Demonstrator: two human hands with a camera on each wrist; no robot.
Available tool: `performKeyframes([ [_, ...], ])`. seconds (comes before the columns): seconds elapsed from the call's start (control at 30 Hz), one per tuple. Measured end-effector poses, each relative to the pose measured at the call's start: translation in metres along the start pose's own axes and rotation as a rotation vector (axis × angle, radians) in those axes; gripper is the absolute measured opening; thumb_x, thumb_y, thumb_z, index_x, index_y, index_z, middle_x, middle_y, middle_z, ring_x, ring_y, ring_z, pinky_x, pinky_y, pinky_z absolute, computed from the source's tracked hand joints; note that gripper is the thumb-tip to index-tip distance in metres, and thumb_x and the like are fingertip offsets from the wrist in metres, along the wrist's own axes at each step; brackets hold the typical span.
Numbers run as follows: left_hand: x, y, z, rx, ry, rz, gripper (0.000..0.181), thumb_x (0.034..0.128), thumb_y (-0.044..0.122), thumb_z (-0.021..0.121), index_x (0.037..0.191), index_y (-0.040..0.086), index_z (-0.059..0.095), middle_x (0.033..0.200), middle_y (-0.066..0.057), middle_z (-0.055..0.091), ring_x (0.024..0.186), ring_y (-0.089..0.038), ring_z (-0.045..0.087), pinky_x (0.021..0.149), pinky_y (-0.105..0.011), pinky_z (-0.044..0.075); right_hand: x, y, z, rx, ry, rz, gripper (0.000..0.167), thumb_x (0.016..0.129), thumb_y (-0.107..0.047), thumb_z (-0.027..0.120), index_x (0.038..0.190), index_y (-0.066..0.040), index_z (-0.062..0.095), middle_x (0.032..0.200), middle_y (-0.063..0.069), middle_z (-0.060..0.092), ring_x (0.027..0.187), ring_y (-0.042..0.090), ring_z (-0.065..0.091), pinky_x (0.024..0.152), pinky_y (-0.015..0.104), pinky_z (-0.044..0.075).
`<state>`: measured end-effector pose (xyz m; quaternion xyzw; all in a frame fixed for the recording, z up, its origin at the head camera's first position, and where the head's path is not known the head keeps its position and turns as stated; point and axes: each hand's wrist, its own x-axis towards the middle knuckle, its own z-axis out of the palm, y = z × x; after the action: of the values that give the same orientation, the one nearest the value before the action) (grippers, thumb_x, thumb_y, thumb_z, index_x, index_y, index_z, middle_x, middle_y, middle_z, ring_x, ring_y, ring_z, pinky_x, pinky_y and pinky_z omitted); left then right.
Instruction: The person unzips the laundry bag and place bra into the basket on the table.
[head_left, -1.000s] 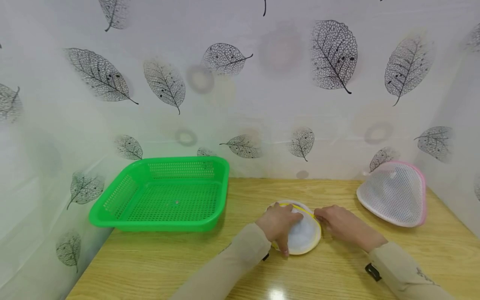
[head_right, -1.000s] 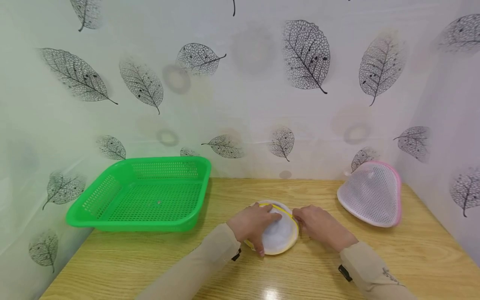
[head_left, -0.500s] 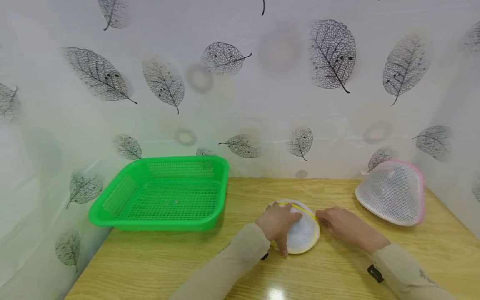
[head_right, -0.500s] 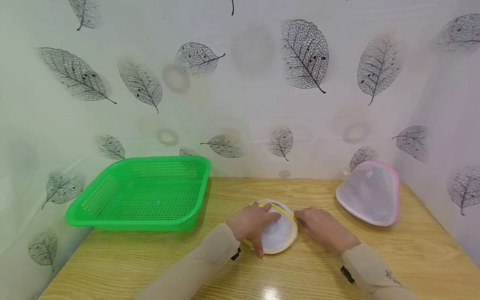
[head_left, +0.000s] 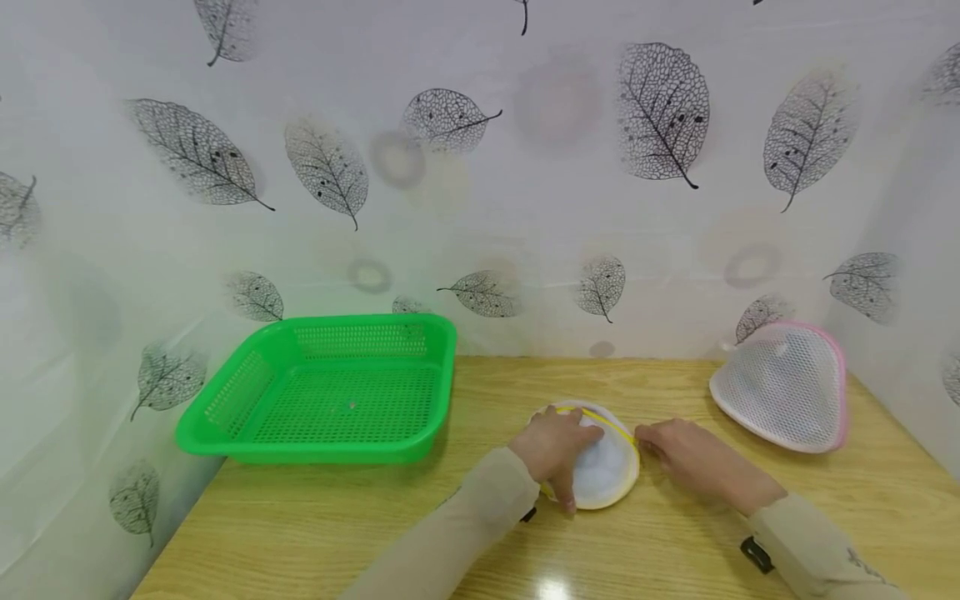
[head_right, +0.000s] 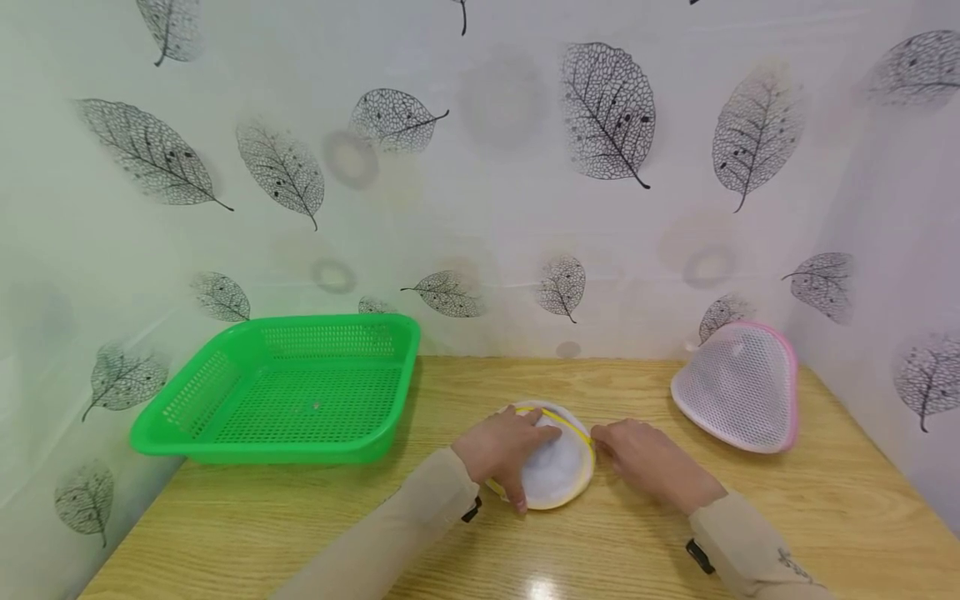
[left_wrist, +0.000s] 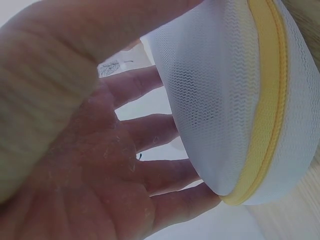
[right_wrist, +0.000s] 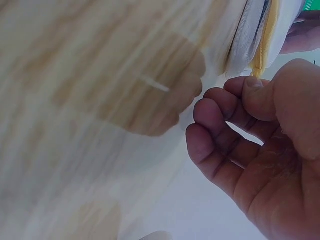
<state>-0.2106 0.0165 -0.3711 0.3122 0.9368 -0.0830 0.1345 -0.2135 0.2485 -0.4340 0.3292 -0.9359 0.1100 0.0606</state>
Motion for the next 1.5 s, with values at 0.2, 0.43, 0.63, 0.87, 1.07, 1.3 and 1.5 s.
performKeyframes([
  [0.2, -0.0003, 0.0006, 0.0006, 0.008, 0.011, 0.010, 0.106, 0.0574, 0.051, 0.099, 0.149, 0.038, 0.047, 0.159, 0.003, 0.045, 0.139, -0.034, 0.052, 0.111, -0.038, 0.047, -0.0018, -0.0003, -0.0013, 0.016, 0.005, 0.001, 0.030, 0.088, 0.005, 0.065, 0.078, -0.020, 0.051, 0.068, -0.016, 0.042, 0.064, 0.000, 0.039, 0.057, 0.021, 0.037],
  [0.43, -0.0014, 0.0010, -0.0001, 0.019, 0.020, 0.014, 0.105, 0.0566, 0.052, 0.099, 0.148, 0.037, 0.048, 0.158, 0.002, 0.047, 0.136, -0.033, 0.054, 0.109, -0.038, 0.049, -0.0031, -0.0009, -0.0010, 0.013, 0.009, 0.010, 0.029, 0.090, 0.004, 0.064, 0.079, -0.021, 0.054, 0.068, -0.016, 0.046, 0.064, -0.001, 0.039, 0.056, 0.021, 0.038],
  [0.63, -0.0010, 0.0017, 0.0002, 0.026, 0.016, 0.004, 0.104, 0.0562, 0.052, 0.099, 0.147, 0.038, 0.048, 0.156, 0.004, 0.048, 0.135, -0.031, 0.054, 0.108, -0.037, 0.049, -0.0043, -0.0029, -0.0017, 0.020, -0.013, 0.019, 0.027, 0.089, 0.004, 0.064, 0.080, -0.020, 0.055, 0.069, -0.015, 0.048, 0.064, 0.000, 0.042, 0.056, 0.023, 0.040],
  [0.87, 0.0000, 0.0010, 0.0015, 0.009, 0.016, 0.005, 0.105, 0.0565, 0.051, 0.099, 0.147, 0.038, 0.048, 0.158, 0.003, 0.047, 0.137, -0.033, 0.053, 0.111, -0.039, 0.048, -0.0056, -0.0046, -0.0019, 0.012, -0.030, 0.036, 0.027, 0.086, 0.005, 0.064, 0.080, -0.020, 0.055, 0.069, -0.015, 0.048, 0.063, 0.000, 0.042, 0.055, 0.023, 0.040],
  [1.07, -0.0002, 0.0000, 0.0018, 0.014, 0.014, 0.015, 0.106, 0.0566, 0.051, 0.099, 0.148, 0.037, 0.047, 0.159, 0.002, 0.046, 0.139, -0.034, 0.052, 0.114, -0.040, 0.046, -0.0065, -0.0060, -0.0021, 0.017, -0.029, 0.041, 0.026, 0.090, 0.002, 0.063, 0.079, -0.020, 0.055, 0.069, -0.014, 0.051, 0.063, 0.000, 0.044, 0.055, 0.024, 0.042],
  [1.3, -0.0005, -0.0002, 0.0011, -0.004, 0.012, 0.016, 0.107, 0.0572, 0.050, 0.099, 0.149, 0.037, 0.046, 0.159, 0.001, 0.045, 0.139, -0.035, 0.051, 0.113, -0.040, 0.046, -0.0067, -0.0064, -0.0030, 0.000, -0.027, 0.034, 0.026, 0.089, 0.003, 0.064, 0.079, -0.020, 0.055, 0.069, -0.014, 0.050, 0.063, 0.000, 0.043, 0.055, 0.024, 0.041],
  [1.5, -0.0010, -0.0012, 0.0007, -0.016, 0.009, 0.018, 0.106, 0.0576, 0.049, 0.099, 0.149, 0.037, 0.046, 0.160, 0.000, 0.045, 0.139, -0.035, 0.051, 0.114, -0.040, 0.045, -0.0069, -0.0059, -0.0040, -0.008, -0.040, 0.033, 0.025, 0.089, 0.003, 0.065, 0.082, -0.019, 0.056, 0.070, -0.013, 0.053, 0.064, 0.001, 0.045, 0.055, 0.026, 0.043],
])
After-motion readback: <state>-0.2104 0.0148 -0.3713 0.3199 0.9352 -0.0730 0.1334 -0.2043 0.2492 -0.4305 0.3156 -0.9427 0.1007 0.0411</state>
